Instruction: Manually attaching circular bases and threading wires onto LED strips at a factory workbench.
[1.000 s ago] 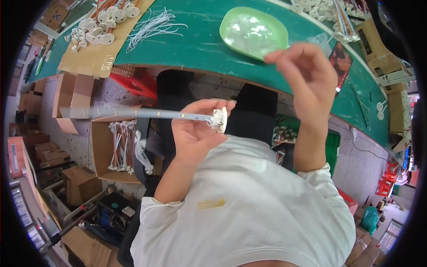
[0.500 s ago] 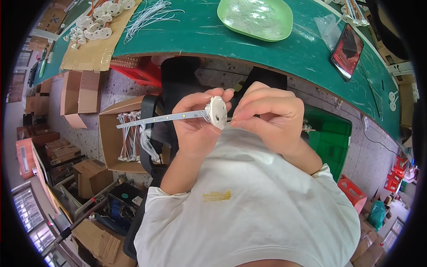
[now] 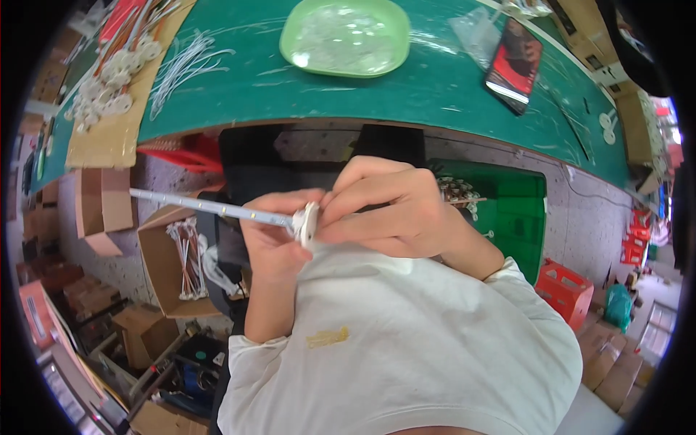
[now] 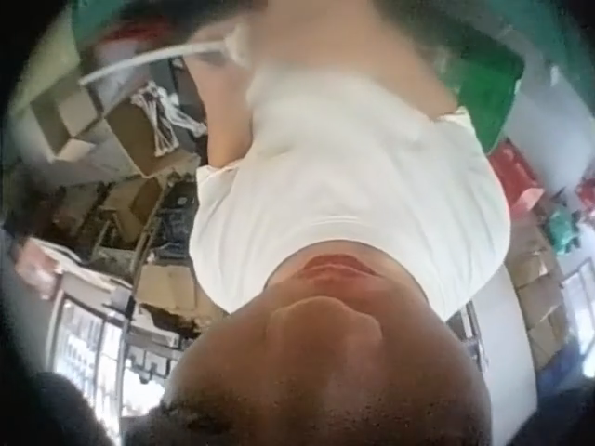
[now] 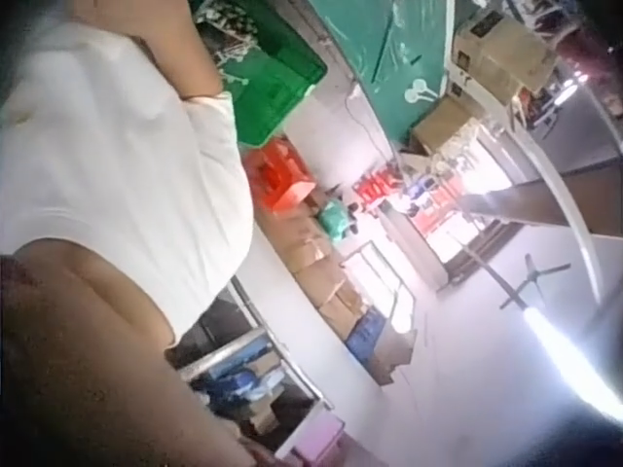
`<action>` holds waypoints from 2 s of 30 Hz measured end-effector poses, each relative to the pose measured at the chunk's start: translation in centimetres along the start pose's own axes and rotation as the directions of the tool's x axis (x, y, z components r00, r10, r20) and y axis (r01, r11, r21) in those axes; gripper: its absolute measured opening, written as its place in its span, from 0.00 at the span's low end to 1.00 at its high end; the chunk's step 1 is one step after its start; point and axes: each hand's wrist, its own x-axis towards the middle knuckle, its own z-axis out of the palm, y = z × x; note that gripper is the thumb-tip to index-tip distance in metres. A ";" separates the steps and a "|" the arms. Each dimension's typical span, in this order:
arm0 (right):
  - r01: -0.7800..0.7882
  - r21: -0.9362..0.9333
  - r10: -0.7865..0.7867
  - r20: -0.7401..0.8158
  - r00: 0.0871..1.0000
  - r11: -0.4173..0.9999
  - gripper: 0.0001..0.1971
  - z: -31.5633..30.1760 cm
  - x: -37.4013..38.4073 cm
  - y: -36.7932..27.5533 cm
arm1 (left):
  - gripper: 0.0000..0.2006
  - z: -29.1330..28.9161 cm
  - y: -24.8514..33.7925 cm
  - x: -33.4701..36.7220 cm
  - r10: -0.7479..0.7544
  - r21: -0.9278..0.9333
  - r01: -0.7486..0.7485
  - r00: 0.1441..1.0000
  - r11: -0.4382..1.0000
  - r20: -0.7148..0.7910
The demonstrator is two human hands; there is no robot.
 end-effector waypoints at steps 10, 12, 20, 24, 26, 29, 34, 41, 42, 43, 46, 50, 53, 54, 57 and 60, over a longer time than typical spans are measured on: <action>0.181 -0.215 -0.222 -0.184 0.958 0.960 0.07 1.1 -0.4 0.6 | 0.28 2.9 -1.7 -0.1 0.017 -0.096 -0.048 0.953 0.994 -0.302; 0.162 -0.315 -0.248 -0.258 0.934 0.935 0.09 1.7 -0.5 0.4 | 0.28 3.5 -1.7 0.1 0.010 -0.081 -0.039 0.944 0.996 -0.331; 0.129 -0.410 -0.253 -0.265 0.930 0.903 0.10 1.4 0.2 -1.1 | 0.27 3.8 -2.1 0.7 0.075 -0.007 -0.083 0.934 0.997 -0.348; 0.133 -0.336 -0.213 -0.214 0.954 0.932 0.09 0.3 0.7 0.3 | 0.28 3.0 -1.1 3.1 0.090 0.188 -0.028 0.938 0.982 -0.335; 0.152 -0.334 -0.222 -0.184 0.957 0.930 0.09 -1.6 2.6 -0.2 | 0.29 3.2 2.0 6.1 0.063 0.388 0.060 0.953 0.920 -0.297; 0.185 -0.451 -0.275 -0.141 0.951 0.873 0.10 -5.2 4.4 0.8 | 0.34 2.0 8.9 11.7 -0.007 0.682 0.309 0.913 0.663 -0.407; -0.018 -0.694 -0.231 -0.264 0.937 0.720 0.08 -10.2 4.0 2.8 | 0.19 -10.4 23.0 21.0 0.263 0.971 0.228 0.943 -0.073 -0.202; -0.267 -0.673 -0.028 -0.393 0.919 0.690 0.06 -11.1 1.3 4.3 | 0.14 -22.4 31.4 28.5 0.292 0.650 0.216 0.956 -0.729 0.009; -0.258 -0.672 -0.027 -0.382 0.924 0.694 0.06 -11.0 1.5 4.5 | 0.14 -22.9 31.3 29.0 0.269 0.633 0.235 0.962 -0.738 -0.043; -0.248 -0.669 -0.025 -0.371 0.928 0.700 0.06 -10.8 1.7 4.7 | 0.14 -23.5 31.2 29.3 0.248 0.612 0.255 0.964 -0.749 -0.099; -0.263 -0.646 0.033 -0.345 0.938 0.717 0.06 -11.1 1.6 4.7 | 0.14 -26.2 29.9 30.4 0.134 0.604 0.261 0.959 -0.753 -0.248; -0.302 -0.591 0.119 -0.329 0.937 0.748 0.06 -11.4 1.9 5.1 | 0.13 -25.6 27.6 30.2 0.074 0.639 0.213 0.969 -0.739 -0.236; -0.261 -0.604 0.156 -0.221 0.963 0.753 0.07 -11.9 3.3 4.0 | 0.14 -23.4 27.5 29.2 0.021 0.615 0.161 0.973 -0.772 -0.228; -0.187 -0.652 0.133 -0.133 0.982 0.735 0.07 -12.4 4.1 3.1 | 0.15 -23.0 27.9 29.0 0.017 0.607 0.169 0.969 -0.777 -0.248; -0.001 -0.727 0.086 0.079 0.993 0.687 0.07 -13.4 8.2 1.3 | 0.16 -20.8 27.2 27.9 0.048 0.511 0.131 0.984 -0.850 -0.172; 0.088 -0.766 0.044 0.150 0.988 0.637 0.07 -14.5 13.3 2.8 | 0.13 -14.5 21.8 25.5 0.372 0.754 0.070 0.897 -0.654 0.240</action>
